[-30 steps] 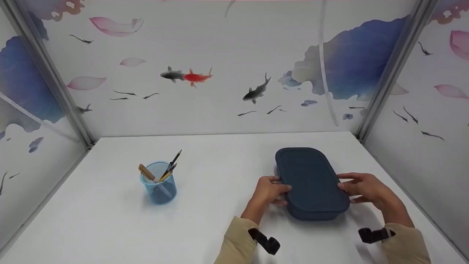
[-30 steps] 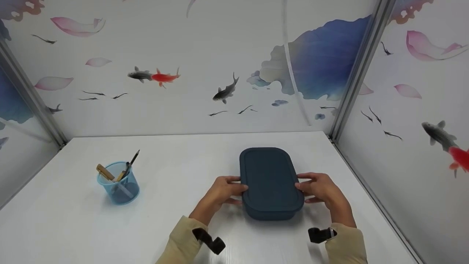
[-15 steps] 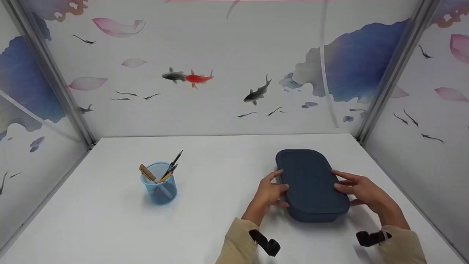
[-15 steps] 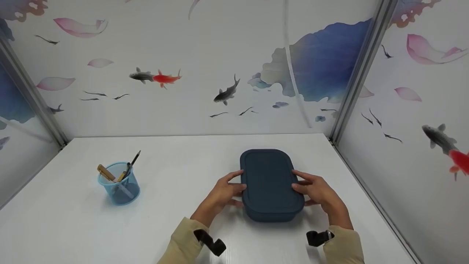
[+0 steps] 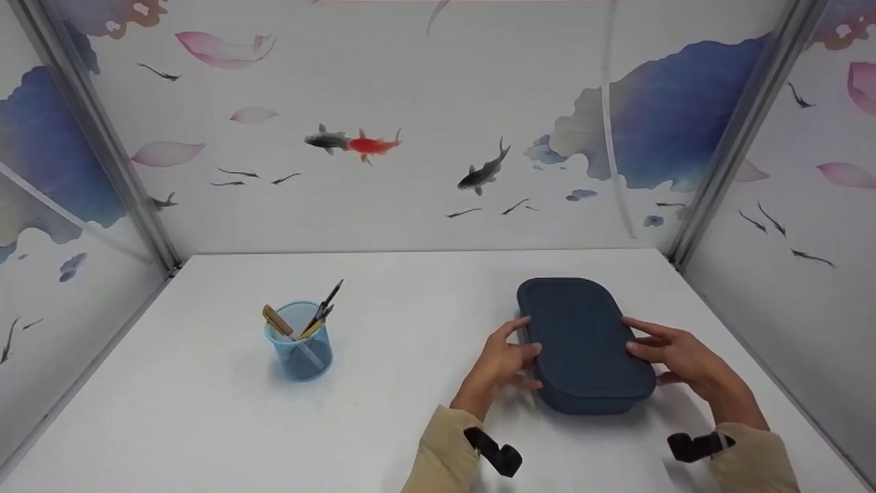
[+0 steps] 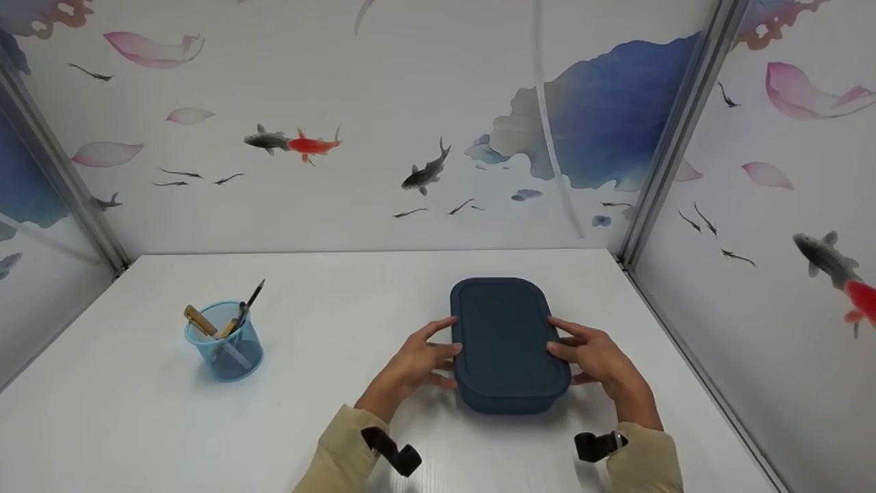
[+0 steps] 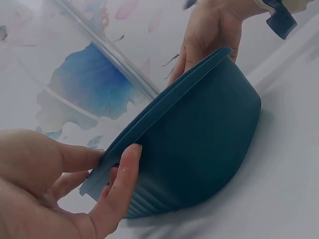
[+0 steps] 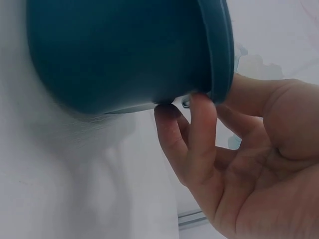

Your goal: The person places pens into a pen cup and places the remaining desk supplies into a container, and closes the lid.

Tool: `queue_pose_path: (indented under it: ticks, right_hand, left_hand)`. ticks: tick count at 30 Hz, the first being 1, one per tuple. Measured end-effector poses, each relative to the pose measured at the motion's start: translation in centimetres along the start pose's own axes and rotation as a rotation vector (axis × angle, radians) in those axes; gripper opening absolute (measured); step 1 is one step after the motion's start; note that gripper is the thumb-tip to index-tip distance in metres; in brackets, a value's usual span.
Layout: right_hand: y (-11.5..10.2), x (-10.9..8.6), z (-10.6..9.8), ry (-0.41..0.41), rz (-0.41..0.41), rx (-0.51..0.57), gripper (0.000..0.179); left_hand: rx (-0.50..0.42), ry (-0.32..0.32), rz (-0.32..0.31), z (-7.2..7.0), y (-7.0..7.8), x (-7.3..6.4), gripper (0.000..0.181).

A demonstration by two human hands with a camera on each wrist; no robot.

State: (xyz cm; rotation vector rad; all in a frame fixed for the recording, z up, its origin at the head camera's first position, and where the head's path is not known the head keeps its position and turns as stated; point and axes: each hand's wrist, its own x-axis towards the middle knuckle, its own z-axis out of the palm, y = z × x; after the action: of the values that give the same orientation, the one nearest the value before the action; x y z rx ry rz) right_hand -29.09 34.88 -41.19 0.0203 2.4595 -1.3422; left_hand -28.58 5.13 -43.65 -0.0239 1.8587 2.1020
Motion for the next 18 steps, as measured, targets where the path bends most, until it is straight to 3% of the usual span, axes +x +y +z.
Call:
queue_pose_path:
  ticks: [12,18]
  right_hand:
    - [0.55,0.39,0.02,-0.029,-0.078,-0.035,0.078]
    - [0.44,0.28,-0.05,0.003,-0.133,-0.075,0.076]
  left_hand:
    - [0.057,0.033,0.005,-0.09,0.01,-0.30,0.055]
    - [0.196,0.022,0.052,-0.60,0.77,-0.18,0.057]
